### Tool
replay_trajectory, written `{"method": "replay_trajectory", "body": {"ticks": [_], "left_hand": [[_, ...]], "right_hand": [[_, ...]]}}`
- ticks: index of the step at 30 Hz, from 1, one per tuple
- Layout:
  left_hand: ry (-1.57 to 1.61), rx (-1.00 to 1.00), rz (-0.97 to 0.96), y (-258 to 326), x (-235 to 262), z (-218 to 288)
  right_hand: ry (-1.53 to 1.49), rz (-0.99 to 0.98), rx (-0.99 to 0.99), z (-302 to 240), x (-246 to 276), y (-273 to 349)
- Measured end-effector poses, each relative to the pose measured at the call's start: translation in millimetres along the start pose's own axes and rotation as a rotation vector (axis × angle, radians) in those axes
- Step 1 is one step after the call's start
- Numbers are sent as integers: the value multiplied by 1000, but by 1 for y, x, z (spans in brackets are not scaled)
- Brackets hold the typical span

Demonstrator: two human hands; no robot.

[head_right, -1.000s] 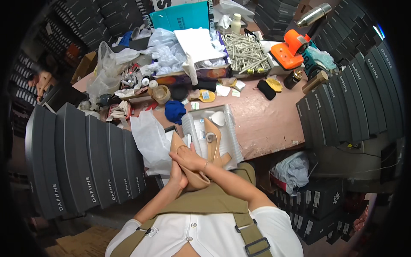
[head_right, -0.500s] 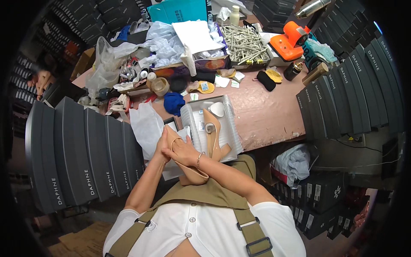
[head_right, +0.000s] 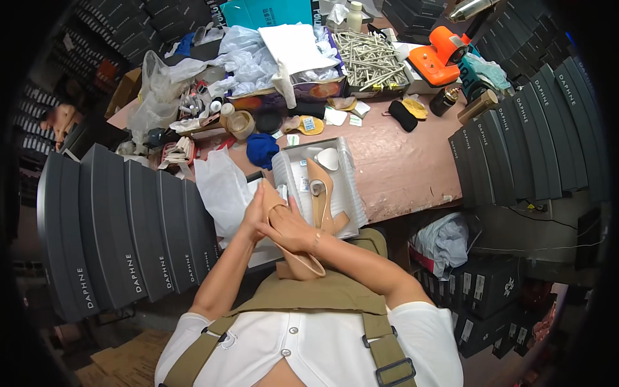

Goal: Packing pairs of high-heeled shoes into boxes with protective paper.

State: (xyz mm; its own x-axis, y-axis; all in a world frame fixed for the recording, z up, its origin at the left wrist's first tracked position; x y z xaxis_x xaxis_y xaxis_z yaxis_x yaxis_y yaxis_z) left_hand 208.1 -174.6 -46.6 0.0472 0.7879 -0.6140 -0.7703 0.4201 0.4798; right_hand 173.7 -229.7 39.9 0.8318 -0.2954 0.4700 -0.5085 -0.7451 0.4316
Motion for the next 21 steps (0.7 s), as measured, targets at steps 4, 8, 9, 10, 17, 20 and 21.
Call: {"method": "replay_trajectory", "body": {"ticks": [4, 8, 9, 10, 17, 20, 21], "left_hand": [[6, 51, 19, 8, 2, 3], [35, -5, -66, 16, -8, 2], [75, -4, -118, 20, -17, 4], [103, 11, -115, 21, -10, -2], [388, -82, -69, 39, -37, -27], [424, -63, -108, 48, -65, -45], [405, -46, -88, 49, -69, -47]], "right_hand": [[30, -39, -56, 6, -2, -26], [12, 9, 244, -25, 8, 25], [-116, 9, 336, -20, 1, 36], [-236, 10, 431, -14, -12, 48], [156, 611, -83, 106, 145, 58], [498, 350, -280, 160, 138, -2], [574, 300, -311, 192, 130, -20]]}}
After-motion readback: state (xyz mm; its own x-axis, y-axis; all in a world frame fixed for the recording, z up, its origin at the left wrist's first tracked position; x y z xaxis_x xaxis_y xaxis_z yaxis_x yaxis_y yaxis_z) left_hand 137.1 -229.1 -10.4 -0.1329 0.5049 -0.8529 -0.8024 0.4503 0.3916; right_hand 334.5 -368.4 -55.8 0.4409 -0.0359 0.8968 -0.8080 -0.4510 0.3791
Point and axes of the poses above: each hand's wrist, its own y-axis away from the middle knuckle, its own x-axis out of the back of the hand, z = x × y, the point moved 10 cm from there along -y, towards the middle knuckle, and after that the axes turned 14 degrees about -z, right-handed, at the moved point
